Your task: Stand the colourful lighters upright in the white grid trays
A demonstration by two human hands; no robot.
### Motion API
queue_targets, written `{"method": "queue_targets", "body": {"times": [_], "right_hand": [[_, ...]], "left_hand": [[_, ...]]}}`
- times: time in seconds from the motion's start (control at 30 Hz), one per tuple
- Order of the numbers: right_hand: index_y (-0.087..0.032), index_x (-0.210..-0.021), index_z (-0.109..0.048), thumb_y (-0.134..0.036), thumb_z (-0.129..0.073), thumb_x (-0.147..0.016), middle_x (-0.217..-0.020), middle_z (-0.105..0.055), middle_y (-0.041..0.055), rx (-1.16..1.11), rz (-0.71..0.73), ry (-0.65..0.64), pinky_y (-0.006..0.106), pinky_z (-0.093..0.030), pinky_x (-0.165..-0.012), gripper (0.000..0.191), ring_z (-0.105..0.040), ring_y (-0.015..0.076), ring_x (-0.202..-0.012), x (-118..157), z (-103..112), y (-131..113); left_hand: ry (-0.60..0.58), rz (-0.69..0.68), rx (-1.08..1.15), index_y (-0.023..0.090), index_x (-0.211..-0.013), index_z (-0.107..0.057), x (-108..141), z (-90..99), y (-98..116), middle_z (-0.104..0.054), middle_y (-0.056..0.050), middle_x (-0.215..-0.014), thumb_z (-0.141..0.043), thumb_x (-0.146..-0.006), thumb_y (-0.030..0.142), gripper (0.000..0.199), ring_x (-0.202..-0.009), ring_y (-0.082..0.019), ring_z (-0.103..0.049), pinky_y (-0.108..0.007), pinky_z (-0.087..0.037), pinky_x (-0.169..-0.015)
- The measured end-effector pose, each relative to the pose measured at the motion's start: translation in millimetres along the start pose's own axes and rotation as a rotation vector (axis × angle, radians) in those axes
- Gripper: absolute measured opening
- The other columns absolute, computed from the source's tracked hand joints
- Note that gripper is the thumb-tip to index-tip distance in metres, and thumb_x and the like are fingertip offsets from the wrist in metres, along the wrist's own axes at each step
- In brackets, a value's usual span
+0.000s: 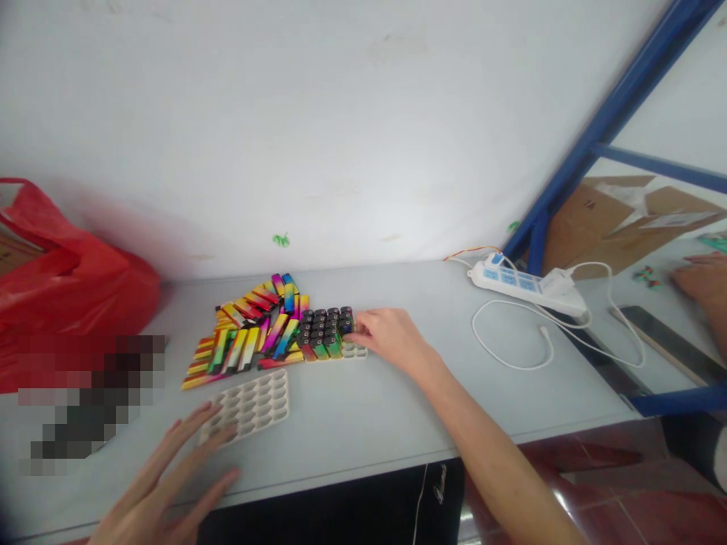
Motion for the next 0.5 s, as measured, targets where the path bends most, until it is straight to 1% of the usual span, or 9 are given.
{"method": "queue_targets", "body": {"times": [0.03, 0.1, 0.17, 0.23, 0.3, 0.33, 0.4, 0.43, 0.5], "right_hand": [[-0.022, -0.073, -0.067, -0.043, -0.076, -0.092, -0.071, -0.070, 0.0011, -0.011, -0.011, -0.020, 0.028, -0.030, -0.059, 0.030, -0.057, 0.0154, -0.062, -0.1, -1.3, 1.4], [-0.021, -0.073, -0.066, -0.049, -0.073, -0.093, -0.070, -0.069, 0.0003, -0.047, -0.021, -0.053, 0.027, -0.031, -0.060, 0.035, -0.057, 0.0149, -0.062, 0.3, -1.5, 3.6], [-0.021, -0.074, -0.067, -0.054, -0.070, -0.094, -0.068, -0.067, -0.0004, -0.075, -0.026, -0.068, 0.027, -0.033, -0.060, 0.039, -0.056, 0.0144, -0.061, 0.8, 0.9, 5.3], [-0.021, -0.082, -0.069, -0.057, -0.069, -0.093, -0.072, -0.067, 0.0000, -0.095, -0.019, -0.043, 0.028, -0.038, -0.062, 0.037, -0.057, 0.0152, -0.063, 1.0, 5.6, 6.2], [-0.021, -0.102, -0.071, -0.058, -0.073, -0.090, -0.088, -0.071, 0.0040, -0.108, 0.019, 0.008, 0.031, -0.046, -0.073, 0.039, -0.064, 0.0191, -0.077, 1.0, 9.4, 5.7], [-0.021, -0.114, -0.069, -0.059, -0.077, -0.086, -0.101, -0.072, 0.0076, -0.102, 0.048, 0.032, 0.035, -0.049, -0.082, 0.048, -0.066, 0.0227, -0.089, 1.0, 9.7, 5.2], [-0.020, -0.134, -0.061, -0.061, -0.082, -0.079, -0.127, -0.066, 0.0145, -0.068, 0.106, 0.041, 0.043, -0.049, -0.100, 0.071, -0.063, 0.0300, -0.115, 0.9, 4.0, 5.1], [-0.020, -0.138, -0.058, -0.062, -0.084, -0.077, -0.134, -0.062, 0.0164, -0.042, 0.125, 0.025, 0.046, -0.047, -0.105, 0.079, -0.059, 0.0326, -0.122, 0.6, -1.7, 6.0], [-0.017, -0.136, -0.059, -0.065, -0.084, -0.075, -0.135, -0.061, 0.0181, 0.013, 0.138, -0.022, 0.051, -0.046, -0.107, 0.082, -0.058, 0.0352, -0.124, -0.6, -15.1, 9.8]], "left_hand": [[0.003, -0.015, 0.002, 0.045, -0.141, -0.058, 9.6, -2.1, -1.6, -0.063, -0.001, -0.147, -0.059, -0.094, 0.030, 0.050, -0.141, -0.036, -0.055, -0.062, -0.053, -0.113], [0.021, 0.012, 0.001, 0.042, -0.137, -0.061, 23.5, -4.4, -8.4, -0.056, -0.002, -0.154, -0.056, -0.095, 0.028, 0.044, -0.141, -0.035, -0.055, -0.058, -0.056, -0.110], [0.032, 0.070, 0.008, 0.038, -0.130, -0.064, 30.8, -5.7, -15.3, -0.045, -0.002, -0.164, -0.053, -0.097, 0.030, 0.035, -0.140, -0.034, -0.056, -0.052, -0.060, -0.106], [0.036, 0.091, 0.014, 0.034, -0.121, -0.066, 31.5, -6.1, -18.0, -0.039, -0.002, -0.167, -0.052, -0.099, 0.034, 0.026, -0.135, -0.033, -0.061, -0.047, -0.063, -0.102], [0.032, 0.061, 0.003, 0.032, -0.114, -0.068, 26.5, -5.4, -17.7, -0.041, -0.004, -0.166, -0.053, -0.099, 0.038, 0.022, -0.126, -0.032, -0.068, -0.044, -0.065, -0.098], [0.031, 0.037, -0.006, 0.031, -0.112, -0.069, 22.7, -4.2, -17.7, -0.043, -0.006, -0.164, -0.055, -0.098, 0.039, 0.021, -0.121, -0.031, -0.070, -0.043, -0.066, -0.096], [0.026, -0.017, -0.018, 0.031, -0.108, -0.069, 14.8, 1.0, -19.6, -0.053, -0.008, -0.157, -0.059, -0.096, 0.041, 0.019, -0.114, -0.031, -0.074, -0.041, -0.067, -0.092], [0.014, -0.034, -0.016, 0.031, -0.106, -0.069, 11.2, 4.8, -22.3, -0.058, -0.008, -0.152, -0.060, -0.095, 0.042, 0.018, -0.111, -0.030, -0.075, -0.040, -0.068, -0.090], [-0.031, -0.021, 0.006, 0.034, -0.102, -0.068, 4.1, 15.8, -32.0, -0.065, -0.003, -0.144, -0.062, -0.093, 0.041, 0.013, -0.107, -0.029, -0.076, -0.040, -0.069, -0.086]]}}
Point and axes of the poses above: each hand's wrist, its own x-axis away from the middle knuckle, its own z-axis out of the back of the hand, y = z × x, the point moved 8 cm from there along -x, towards the middle knuckle
